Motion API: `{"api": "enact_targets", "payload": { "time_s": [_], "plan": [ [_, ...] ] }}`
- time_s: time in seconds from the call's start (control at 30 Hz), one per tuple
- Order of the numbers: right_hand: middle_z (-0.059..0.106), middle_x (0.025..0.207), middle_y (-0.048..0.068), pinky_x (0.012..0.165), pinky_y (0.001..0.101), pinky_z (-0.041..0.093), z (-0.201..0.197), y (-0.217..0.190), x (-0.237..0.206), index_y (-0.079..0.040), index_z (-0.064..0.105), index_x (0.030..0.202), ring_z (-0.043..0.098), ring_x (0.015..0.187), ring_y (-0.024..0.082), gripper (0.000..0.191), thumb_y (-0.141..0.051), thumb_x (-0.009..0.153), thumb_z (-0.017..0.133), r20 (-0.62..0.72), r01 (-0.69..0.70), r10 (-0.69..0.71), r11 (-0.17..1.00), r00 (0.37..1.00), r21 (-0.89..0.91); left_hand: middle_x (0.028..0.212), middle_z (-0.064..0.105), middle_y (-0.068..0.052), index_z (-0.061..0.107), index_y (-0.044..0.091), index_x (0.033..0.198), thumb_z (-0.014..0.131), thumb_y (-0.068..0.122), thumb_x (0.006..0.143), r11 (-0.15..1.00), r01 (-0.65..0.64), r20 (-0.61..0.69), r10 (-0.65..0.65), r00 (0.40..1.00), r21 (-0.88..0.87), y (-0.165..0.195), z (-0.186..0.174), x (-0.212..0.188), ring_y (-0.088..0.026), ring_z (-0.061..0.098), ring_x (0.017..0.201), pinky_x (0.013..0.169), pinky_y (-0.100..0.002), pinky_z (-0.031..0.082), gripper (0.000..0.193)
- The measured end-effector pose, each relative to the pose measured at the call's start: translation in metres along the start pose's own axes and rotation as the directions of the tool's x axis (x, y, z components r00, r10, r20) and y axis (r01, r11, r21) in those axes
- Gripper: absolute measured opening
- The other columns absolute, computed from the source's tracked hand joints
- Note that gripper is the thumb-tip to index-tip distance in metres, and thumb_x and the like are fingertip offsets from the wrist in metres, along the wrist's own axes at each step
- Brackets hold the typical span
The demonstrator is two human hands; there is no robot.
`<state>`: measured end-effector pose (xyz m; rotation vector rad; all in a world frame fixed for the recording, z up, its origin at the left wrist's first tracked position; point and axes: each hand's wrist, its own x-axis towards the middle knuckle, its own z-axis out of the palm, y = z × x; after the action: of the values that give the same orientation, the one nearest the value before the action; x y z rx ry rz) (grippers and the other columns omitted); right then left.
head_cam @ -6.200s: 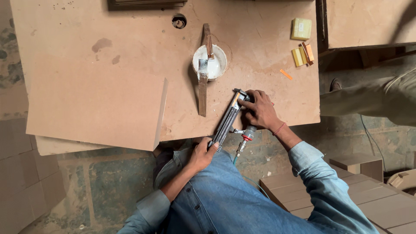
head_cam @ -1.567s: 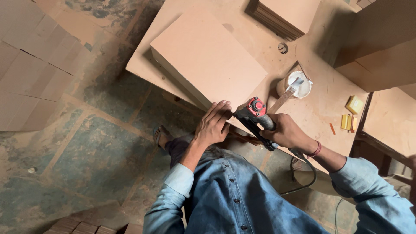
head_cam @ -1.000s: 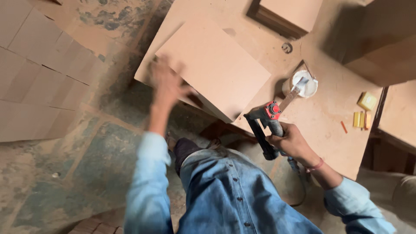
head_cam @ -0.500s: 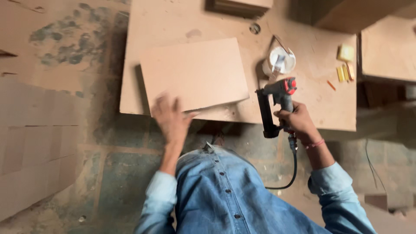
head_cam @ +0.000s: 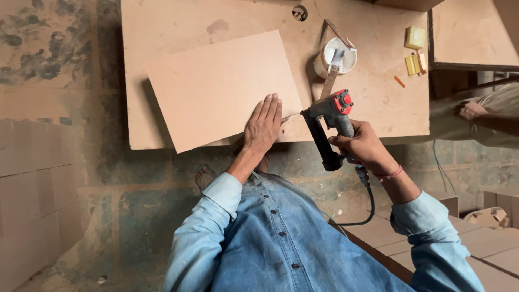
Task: The person assembles small cardboard boxes by applying glue to the edges of a pre-cut frame and attaching a flat panel using a pneumatic nail gun. The process is repeated for multiple units, with the person handling the glue, frame, and panel for each assembly.
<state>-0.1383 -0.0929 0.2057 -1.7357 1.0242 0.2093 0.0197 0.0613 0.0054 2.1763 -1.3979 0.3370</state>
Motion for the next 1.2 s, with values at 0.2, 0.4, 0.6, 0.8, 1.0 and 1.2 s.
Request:
{"api": "enact_targets", "payload": {
  "time_s": [0.2, 0.4, 0.6, 0.8, 1.0, 1.2],
  "plan": [
    [0.055, 0.065, -0.005, 0.046, 0.0265, 0.035, 0.007, -0.018, 0.01, -0.005, 0.072, 0.11, 0.047, 0.053, 0.006, 0.025, -0.006, 0.085, 0.072, 0.004, -0.06, 0.061, 0.992, 0.998, -0.114, 0.147, 0.057, -0.021, 0.058, -0.005, 0.139, 0.056, 0.019, 0.1, 0.999, -0.001, 0.038, -0.001, 0.999, 0.04, -0.002, 0.004, -0.001, -0.031, 0.051, 0.142, 0.122, -0.042, 0.036, 0.046],
    [0.049, 0.06, -0.002, 0.044, 0.0279, 0.031, 0.01, -0.021, 0.01, -0.005, 0.071, 0.11, 0.042, 0.05, 0.007, 0.026, -0.007, 0.085, 0.071, 0.012, -0.084, 0.085, 0.992, 0.996, -0.095, 0.147, 0.058, -0.019, 0.059, -0.004, 0.139, 0.055, 0.018, 0.098, 0.999, 0.009, 0.035, -0.011, 0.999, 0.051, -0.004, 0.005, -0.002, -0.029, 0.052, 0.142, 0.122, -0.041, 0.036, 0.046],
    [0.054, 0.061, -0.002, 0.044, 0.027, 0.036, 0.01, -0.016, 0.015, -0.001, 0.07, 0.104, 0.046, 0.051, 0.007, 0.021, -0.009, 0.085, 0.073, -0.005, -0.024, 0.024, 0.977, 1.0, -0.211, 0.147, 0.058, -0.02, 0.059, -0.004, 0.138, 0.055, 0.017, 0.098, 1.0, 0.019, 0.032, -0.02, 0.999, 0.01, -0.004, 0.005, -0.002, -0.03, 0.052, 0.141, 0.122, -0.041, 0.036, 0.045],
    [0.054, 0.06, 0.002, 0.042, 0.0296, 0.036, 0.01, -0.019, 0.015, 0.0, 0.07, 0.105, 0.047, 0.048, 0.009, 0.022, -0.011, 0.085, 0.073, -0.005, -0.061, 0.061, 0.975, 0.998, -0.213, 0.148, 0.058, -0.019, 0.059, -0.004, 0.138, 0.055, 0.015, 0.097, 0.999, 0.01, 0.048, -0.012, 0.999, 0.047, -0.004, 0.002, -0.002, -0.028, 0.052, 0.142, 0.122, -0.04, 0.037, 0.046],
    [0.056, 0.06, 0.001, 0.042, 0.0291, 0.036, 0.013, -0.031, 0.009, -0.003, 0.07, 0.11, 0.048, 0.048, 0.009, 0.028, -0.01, 0.084, 0.073, -0.013, -0.06, 0.059, 0.97, 0.998, -0.235, 0.148, 0.058, -0.018, 0.059, -0.003, 0.138, 0.055, 0.013, 0.098, 0.999, 0.012, 0.054, -0.014, 0.998, 0.032, -0.005, 0.003, -0.001, -0.028, 0.051, 0.142, 0.122, -0.039, 0.036, 0.044],
    [0.054, 0.061, 0.001, 0.042, 0.0281, 0.035, 0.033, -0.041, -0.002, -0.006, 0.071, 0.112, 0.045, 0.047, 0.008, 0.03, -0.009, 0.083, 0.072, 0.038, -0.06, 0.067, 0.984, 0.997, -0.168, 0.152, 0.055, -0.014, 0.062, 0.006, 0.138, 0.061, 0.014, 0.099, 0.998, 0.047, 0.124, -0.053, 0.991, 0.049, -0.028, -0.014, -0.023, -0.027, 0.048, 0.144, 0.124, -0.043, 0.033, 0.04]
  ]
}}
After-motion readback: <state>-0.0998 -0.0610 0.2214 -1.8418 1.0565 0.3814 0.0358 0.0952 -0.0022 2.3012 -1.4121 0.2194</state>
